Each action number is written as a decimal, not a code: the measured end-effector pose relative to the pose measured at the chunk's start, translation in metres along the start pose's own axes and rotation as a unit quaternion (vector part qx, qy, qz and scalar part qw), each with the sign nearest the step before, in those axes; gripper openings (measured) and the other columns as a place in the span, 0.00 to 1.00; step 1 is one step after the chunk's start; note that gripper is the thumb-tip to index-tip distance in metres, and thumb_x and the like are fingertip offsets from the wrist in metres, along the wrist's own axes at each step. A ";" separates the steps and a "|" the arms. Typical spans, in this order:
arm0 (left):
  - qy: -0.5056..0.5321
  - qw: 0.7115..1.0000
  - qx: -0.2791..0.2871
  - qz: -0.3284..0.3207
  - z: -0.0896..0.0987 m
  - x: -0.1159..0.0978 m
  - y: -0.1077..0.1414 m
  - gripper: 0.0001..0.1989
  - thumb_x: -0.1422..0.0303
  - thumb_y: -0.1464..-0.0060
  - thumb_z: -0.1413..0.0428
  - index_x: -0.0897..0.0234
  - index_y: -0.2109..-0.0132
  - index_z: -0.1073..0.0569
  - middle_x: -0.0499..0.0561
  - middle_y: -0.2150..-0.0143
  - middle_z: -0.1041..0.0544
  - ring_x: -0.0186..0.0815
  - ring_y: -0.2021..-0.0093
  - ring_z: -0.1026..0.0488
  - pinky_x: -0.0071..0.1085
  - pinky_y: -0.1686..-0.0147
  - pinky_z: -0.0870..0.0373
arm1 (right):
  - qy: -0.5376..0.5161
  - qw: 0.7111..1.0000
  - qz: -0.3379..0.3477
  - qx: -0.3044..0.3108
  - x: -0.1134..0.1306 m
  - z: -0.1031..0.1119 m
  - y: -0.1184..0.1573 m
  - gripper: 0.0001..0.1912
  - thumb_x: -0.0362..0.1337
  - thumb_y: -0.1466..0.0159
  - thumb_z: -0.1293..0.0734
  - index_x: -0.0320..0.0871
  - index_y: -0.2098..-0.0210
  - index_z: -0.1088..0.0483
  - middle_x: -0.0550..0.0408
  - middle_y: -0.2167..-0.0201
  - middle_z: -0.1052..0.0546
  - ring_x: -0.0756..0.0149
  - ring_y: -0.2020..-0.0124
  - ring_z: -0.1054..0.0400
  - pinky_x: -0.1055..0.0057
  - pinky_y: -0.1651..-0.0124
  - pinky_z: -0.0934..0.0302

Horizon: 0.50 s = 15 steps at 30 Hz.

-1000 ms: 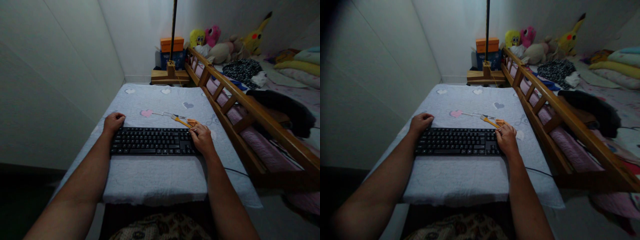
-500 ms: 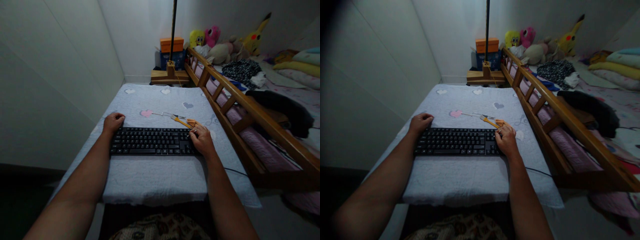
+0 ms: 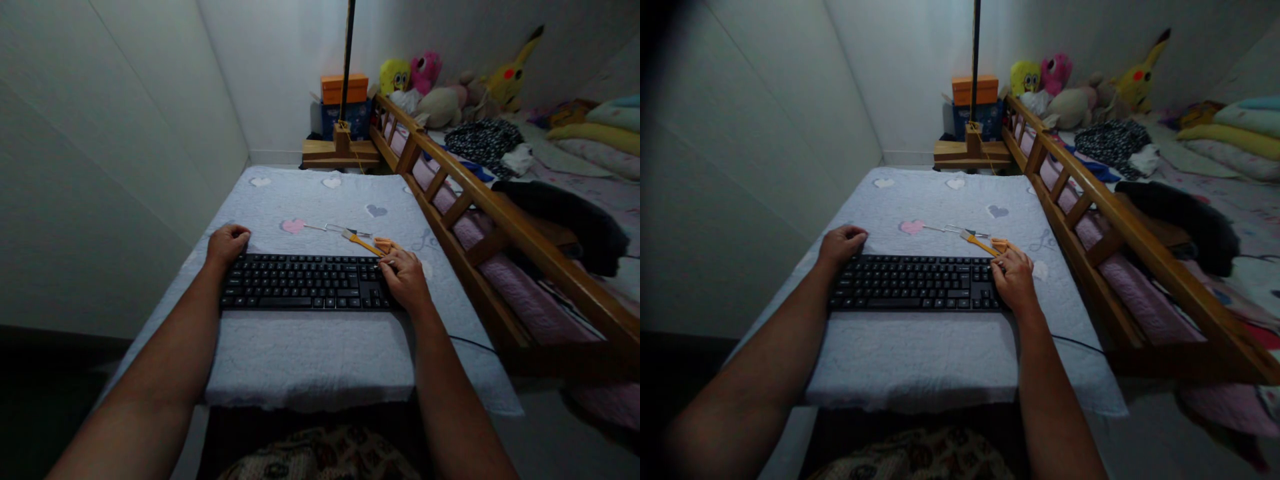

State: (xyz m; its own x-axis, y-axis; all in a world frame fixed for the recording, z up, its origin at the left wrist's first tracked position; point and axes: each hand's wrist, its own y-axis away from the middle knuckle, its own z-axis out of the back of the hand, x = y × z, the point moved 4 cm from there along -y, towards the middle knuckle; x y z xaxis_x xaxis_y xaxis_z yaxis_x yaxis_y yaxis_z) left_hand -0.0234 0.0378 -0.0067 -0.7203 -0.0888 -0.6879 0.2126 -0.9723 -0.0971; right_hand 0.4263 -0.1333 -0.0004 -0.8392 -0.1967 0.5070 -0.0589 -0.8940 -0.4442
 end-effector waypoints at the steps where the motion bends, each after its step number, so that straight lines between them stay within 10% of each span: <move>1: 0.000 1.000 0.000 0.000 0.000 0.000 0.000 0.07 0.62 0.51 0.39 0.58 0.66 0.18 0.52 0.63 0.14 0.47 0.55 0.17 0.37 0.48 0.22 | -0.002 1.000 0.001 -0.002 0.001 0.001 0.000 0.10 0.38 0.28 0.32 0.51 0.63 0.18 0.46 0.57 0.15 0.43 0.44 0.23 0.42 0.35 0.33; 15: 0.001 1.000 -0.002 0.000 0.002 -0.004 0.003 0.07 0.61 0.51 0.39 0.57 0.67 0.19 0.51 0.64 0.15 0.48 0.54 0.18 0.37 0.47 0.21 | -0.021 1.000 -0.003 -0.006 0.007 0.006 0.000 0.10 0.37 0.32 0.33 0.50 0.70 0.24 0.48 0.63 0.15 0.47 0.51 0.21 0.44 0.37 0.31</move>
State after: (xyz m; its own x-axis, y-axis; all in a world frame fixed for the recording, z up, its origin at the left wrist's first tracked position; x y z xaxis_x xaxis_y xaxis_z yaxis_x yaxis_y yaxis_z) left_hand -0.0211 0.0350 -0.0027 -0.7184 -0.0884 -0.6900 0.2150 -0.9715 -0.0994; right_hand 0.4235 -0.1370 0.0077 -0.8158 -0.2081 0.5396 -0.0708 -0.8901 -0.4503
